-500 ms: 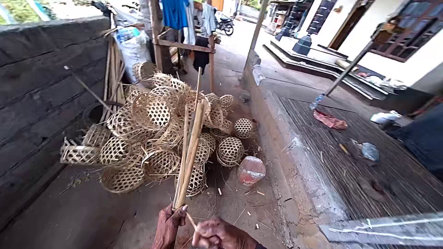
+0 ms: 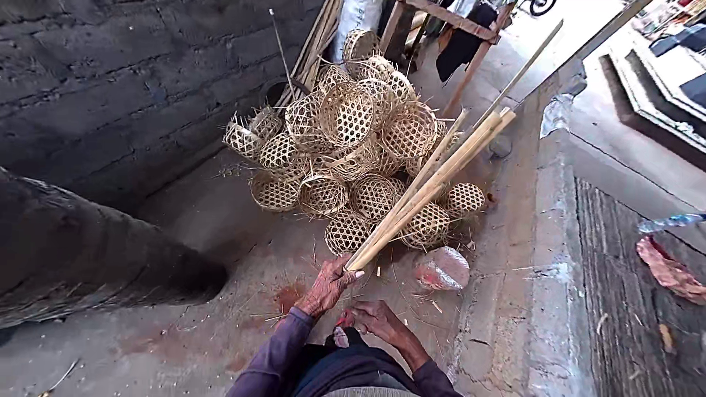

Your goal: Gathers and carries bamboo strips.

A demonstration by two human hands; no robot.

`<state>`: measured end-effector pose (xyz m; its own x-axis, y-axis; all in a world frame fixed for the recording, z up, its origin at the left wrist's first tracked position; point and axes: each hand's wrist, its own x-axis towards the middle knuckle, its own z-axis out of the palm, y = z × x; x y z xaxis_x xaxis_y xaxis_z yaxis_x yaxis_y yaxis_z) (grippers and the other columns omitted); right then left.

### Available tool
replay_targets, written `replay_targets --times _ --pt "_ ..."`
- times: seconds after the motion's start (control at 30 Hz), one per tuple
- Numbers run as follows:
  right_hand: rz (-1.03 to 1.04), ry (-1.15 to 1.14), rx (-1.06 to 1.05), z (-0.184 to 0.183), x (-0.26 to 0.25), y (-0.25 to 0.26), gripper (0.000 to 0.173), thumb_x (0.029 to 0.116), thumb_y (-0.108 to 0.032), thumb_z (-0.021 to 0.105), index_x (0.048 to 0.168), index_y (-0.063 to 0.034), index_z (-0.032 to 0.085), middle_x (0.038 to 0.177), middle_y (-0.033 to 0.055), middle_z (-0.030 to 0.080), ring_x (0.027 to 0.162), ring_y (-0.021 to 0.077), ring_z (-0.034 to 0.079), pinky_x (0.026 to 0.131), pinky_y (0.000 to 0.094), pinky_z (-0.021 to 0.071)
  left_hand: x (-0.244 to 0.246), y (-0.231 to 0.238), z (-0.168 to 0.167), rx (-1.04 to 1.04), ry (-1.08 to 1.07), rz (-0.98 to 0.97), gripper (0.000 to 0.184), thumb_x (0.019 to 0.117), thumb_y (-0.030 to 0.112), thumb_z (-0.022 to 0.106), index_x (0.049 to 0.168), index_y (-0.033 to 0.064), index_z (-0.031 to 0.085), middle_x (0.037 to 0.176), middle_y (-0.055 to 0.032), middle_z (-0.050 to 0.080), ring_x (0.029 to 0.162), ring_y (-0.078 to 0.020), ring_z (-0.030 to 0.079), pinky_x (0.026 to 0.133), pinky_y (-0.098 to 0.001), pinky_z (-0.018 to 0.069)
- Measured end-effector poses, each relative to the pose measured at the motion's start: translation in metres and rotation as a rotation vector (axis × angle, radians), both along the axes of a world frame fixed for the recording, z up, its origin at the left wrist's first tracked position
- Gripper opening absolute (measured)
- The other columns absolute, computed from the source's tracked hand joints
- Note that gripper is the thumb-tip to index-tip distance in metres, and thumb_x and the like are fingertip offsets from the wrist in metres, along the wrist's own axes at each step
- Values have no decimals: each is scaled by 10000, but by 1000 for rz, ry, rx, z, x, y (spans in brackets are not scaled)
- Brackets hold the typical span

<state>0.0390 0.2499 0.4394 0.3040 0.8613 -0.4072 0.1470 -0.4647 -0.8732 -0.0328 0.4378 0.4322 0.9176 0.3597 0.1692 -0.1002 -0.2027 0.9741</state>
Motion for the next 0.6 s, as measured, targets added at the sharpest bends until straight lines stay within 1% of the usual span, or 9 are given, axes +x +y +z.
replay_targets --times 0.1,0.2,0.27,0.33,0.37,0.4,0.43,0.47,0.6 --pt "43 407 218 29 -17 12 340 1077 -155 403 1052 17 695 621 -119 540 505 -74 415 480 120 342 4 0 -7 10 27 92 418 948 375 596 1052 -17 699 871 -32 670 801 -53 622 785 -278 520" --pt "37 503 318 35 -9 23 341 1076 -143 392 1095 22 689 636 -123 560 495 -75 415 466 116 335 7 -2 1 -184 41 40 254 959 192 589 1115 4 661 934 -31 740 761 -78 702 729 -266 595" --pt "57 330 352 20 -7 24 319 1068 -97 418 1057 66 691 643 -82 566 530 -64 448 512 121 375 10 -3 14 -364 21 -8 199 961 91 554 1130 42 648 911 -14 746 670 -73 678 640 -231 581" --pt "98 58 356 8 -2 22 299 1057 -107 470 993 79 696 662 -6 590 572 -8 504 574 167 435 13 -4 24 -406 -11 -3 187 935 102 569 1101 103 655 900 10 717 608 -40 610 571 -190 527" --pt "125 -103 335 6 2 21 300 1051 -144 504 959 69 694 708 54 619 614 61 557 614 224 479 13 -6 28 -377 -28 16 184 929 153 585 1101 145 649 891 31 691 595 -21 573 552 -169 492" --pt "168 -250 288 8 7 20 328 1046 -204 535 963 69 697 811 139 658 721 183 635 704 333 530 13 -9 29 -338 -54 34 192 942 220 586 1121 169 634 892 33 661 591 -17 543 536 -160 464" --pt "210 -362 229 11 12 17 382 1048 -284 540 1014 59 704 922 189 675 841 277 679 787 428 556 14 -13 29 -287 -79 59 231 963 288 568 1158 174 615 916 23 637 597 -21 524 528 -158 446" --pt "218 -429 191 13 18 13 417 1045 -334 541 1081 44 714 1009 209 682 937 321 687 847 468 558 16 -19 30 -237 -99 102 292 980 343 538 1200 161 604 938 9 627 600 -29 513 521 -163 435" --pt "99 -524 227 11 47 1 516 1001 -335 594 1305 81 626 1205 262 658 1080 370 669 920 494 558 42 -36 48 -91 -162 270 554 1006 543 479 1328 101 571 1088 -14 594 769 -32 553 651 -200 487"
